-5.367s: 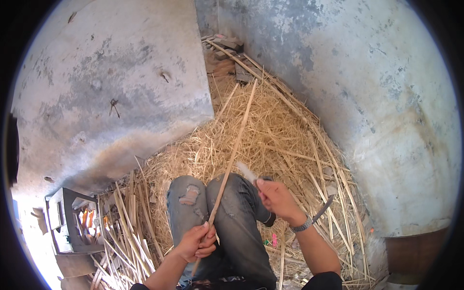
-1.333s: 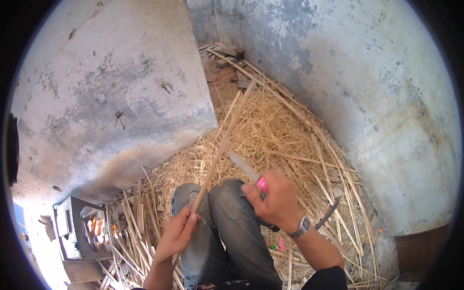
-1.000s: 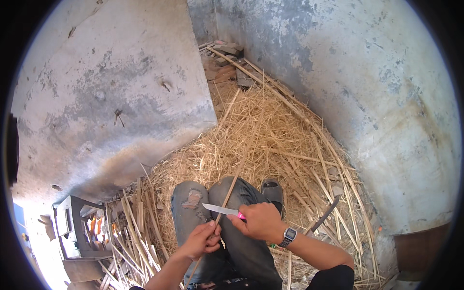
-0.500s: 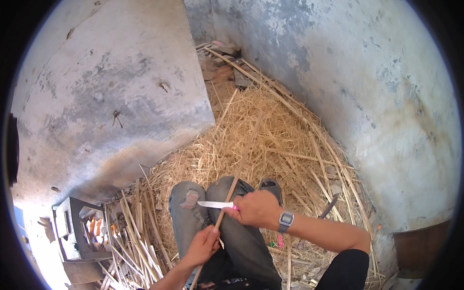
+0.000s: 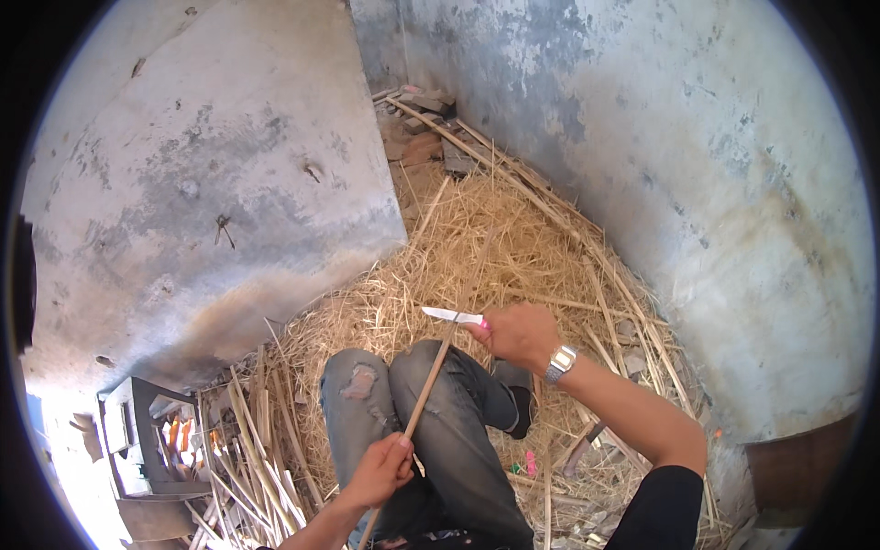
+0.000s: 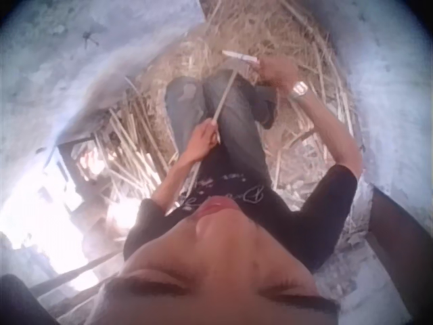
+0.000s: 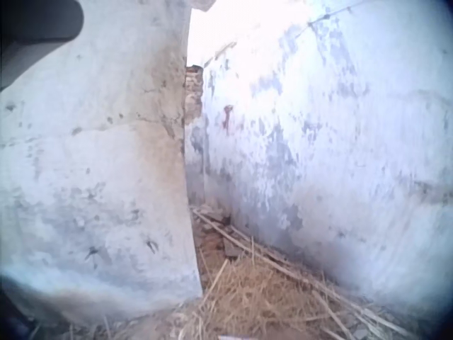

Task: The person carves a long wooden stick by repeatedly scraping along its length with a small knife.

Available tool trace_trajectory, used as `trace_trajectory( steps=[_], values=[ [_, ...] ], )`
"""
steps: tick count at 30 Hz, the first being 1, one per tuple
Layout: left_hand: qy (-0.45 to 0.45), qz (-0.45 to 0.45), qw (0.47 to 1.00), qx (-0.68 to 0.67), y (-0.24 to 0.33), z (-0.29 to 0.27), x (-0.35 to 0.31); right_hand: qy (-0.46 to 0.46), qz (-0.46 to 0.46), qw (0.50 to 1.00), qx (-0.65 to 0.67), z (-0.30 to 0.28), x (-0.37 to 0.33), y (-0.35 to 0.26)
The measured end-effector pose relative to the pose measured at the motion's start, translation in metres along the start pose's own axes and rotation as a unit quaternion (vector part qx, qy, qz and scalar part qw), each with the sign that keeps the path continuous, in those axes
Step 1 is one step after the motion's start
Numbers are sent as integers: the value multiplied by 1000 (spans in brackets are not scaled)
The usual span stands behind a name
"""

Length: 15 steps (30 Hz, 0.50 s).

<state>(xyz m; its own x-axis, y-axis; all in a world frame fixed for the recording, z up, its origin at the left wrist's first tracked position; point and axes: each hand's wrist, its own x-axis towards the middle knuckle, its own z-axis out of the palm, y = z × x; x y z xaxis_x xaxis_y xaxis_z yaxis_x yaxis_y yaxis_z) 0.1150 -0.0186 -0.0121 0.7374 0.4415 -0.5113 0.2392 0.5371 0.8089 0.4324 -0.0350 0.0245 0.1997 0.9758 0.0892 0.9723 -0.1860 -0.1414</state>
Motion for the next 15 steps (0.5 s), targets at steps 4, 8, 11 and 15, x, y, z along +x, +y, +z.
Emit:
trace_trajectory(
  steps=[4,8,11,15],
  values=[
    [-10,-25,998,-54,-3,-2,1,-5,49,999,19,3,-2,-18],
    [-19,-33,995,-96,-6,-5,-9,-81,5,996,24,8,-4,-19],
    [-11,-49,997,-51,-3,-7,-27,17,155,987,-26,16,37,70],
    [-33,-67,997,-3,-29,-29,-51,78,281,956,-22,8,38,168]
  ],
)
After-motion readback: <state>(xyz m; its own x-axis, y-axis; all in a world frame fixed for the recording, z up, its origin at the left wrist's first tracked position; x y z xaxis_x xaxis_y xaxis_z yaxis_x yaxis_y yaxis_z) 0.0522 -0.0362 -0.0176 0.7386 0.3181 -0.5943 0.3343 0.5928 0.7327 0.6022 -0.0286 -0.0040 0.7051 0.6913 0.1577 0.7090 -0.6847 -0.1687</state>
